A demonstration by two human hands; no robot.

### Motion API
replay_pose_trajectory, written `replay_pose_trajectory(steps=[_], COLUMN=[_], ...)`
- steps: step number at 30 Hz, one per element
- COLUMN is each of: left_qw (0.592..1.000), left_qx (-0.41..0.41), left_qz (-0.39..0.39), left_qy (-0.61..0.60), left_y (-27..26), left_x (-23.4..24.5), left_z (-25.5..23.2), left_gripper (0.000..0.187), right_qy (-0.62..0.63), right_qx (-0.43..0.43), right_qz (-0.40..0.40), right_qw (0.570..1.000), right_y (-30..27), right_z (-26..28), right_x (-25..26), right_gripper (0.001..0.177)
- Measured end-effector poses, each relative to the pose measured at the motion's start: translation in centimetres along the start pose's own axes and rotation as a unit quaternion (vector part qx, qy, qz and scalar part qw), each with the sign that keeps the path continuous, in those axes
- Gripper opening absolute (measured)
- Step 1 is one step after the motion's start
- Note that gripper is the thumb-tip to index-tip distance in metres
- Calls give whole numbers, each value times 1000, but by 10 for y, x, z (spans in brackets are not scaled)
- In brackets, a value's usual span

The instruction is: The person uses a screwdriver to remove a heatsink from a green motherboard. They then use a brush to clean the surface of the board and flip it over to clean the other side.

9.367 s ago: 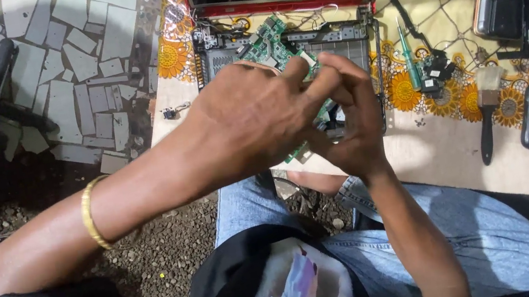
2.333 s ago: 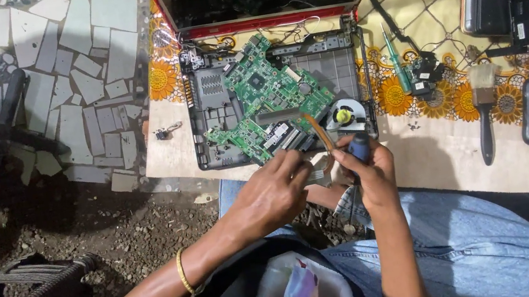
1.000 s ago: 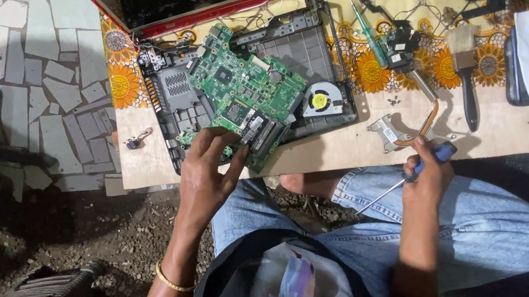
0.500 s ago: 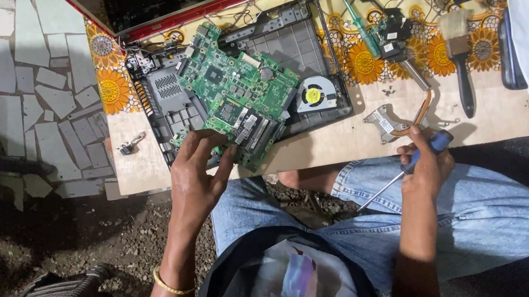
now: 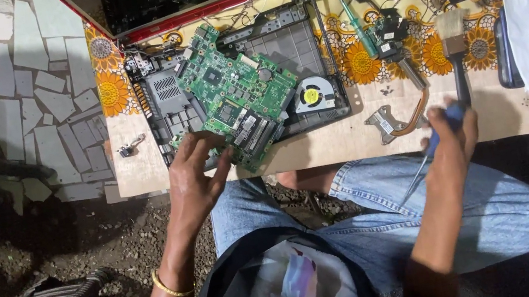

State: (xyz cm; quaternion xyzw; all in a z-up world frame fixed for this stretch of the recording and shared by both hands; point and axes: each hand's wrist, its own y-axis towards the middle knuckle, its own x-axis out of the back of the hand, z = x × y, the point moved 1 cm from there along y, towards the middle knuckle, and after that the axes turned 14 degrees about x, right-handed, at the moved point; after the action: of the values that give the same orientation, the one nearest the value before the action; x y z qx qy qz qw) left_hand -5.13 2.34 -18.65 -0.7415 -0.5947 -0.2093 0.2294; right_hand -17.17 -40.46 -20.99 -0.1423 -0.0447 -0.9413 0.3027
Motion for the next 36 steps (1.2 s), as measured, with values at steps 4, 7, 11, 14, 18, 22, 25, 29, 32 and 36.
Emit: replay_pose_trajectory(steps=[4, 7, 11, 14, 18, 22, 25, 29, 32, 36], left_qw=[993, 985, 975, 971, 978, 987, 992, 998, 991, 885], left_qx=[-63, 59, 58, 63, 44, 25, 2, -48, -67, -91], left_qz=[-40, 2, 15, 9, -3, -21, -32, -29, 7, 104], left_qy=[87, 160, 213, 231, 203, 156, 124, 27, -115, -445], left_y=[-8, -14, -16, -13, -12, -6, -4, -11, -20, -20], left_x=[-17, -28, -42, -46, -42, -34, -18, 12, 30, 1], left_z=[1, -7, 15, 14, 11, 15, 3, -23, -39, -19], left_gripper=[45, 99, 123, 130, 126, 122, 113, 99, 96, 101], right_qy=[-26, -143, -239, -250, -249, -203, -164, -139, -94, -30], right_qx=[35, 123, 273, 306, 369, 341, 303, 294, 309, 309], right_qz=[139, 239, 234, 213, 169, 167, 158, 133, 98, 85], right_qw=[989, 953, 902, 893, 880, 903, 925, 936, 941, 947], right_y=[27, 41, 52, 45, 33, 25, 25, 26, 21, 20], right_z=[34, 25, -23, -27, -28, -13, -18, -12, 7, 28], right_x=[-34, -56, -73, -81, -83, -83, -84, -84, -85, -85], right_gripper=[35, 40, 48, 48, 49, 49, 43, 39, 36, 15])
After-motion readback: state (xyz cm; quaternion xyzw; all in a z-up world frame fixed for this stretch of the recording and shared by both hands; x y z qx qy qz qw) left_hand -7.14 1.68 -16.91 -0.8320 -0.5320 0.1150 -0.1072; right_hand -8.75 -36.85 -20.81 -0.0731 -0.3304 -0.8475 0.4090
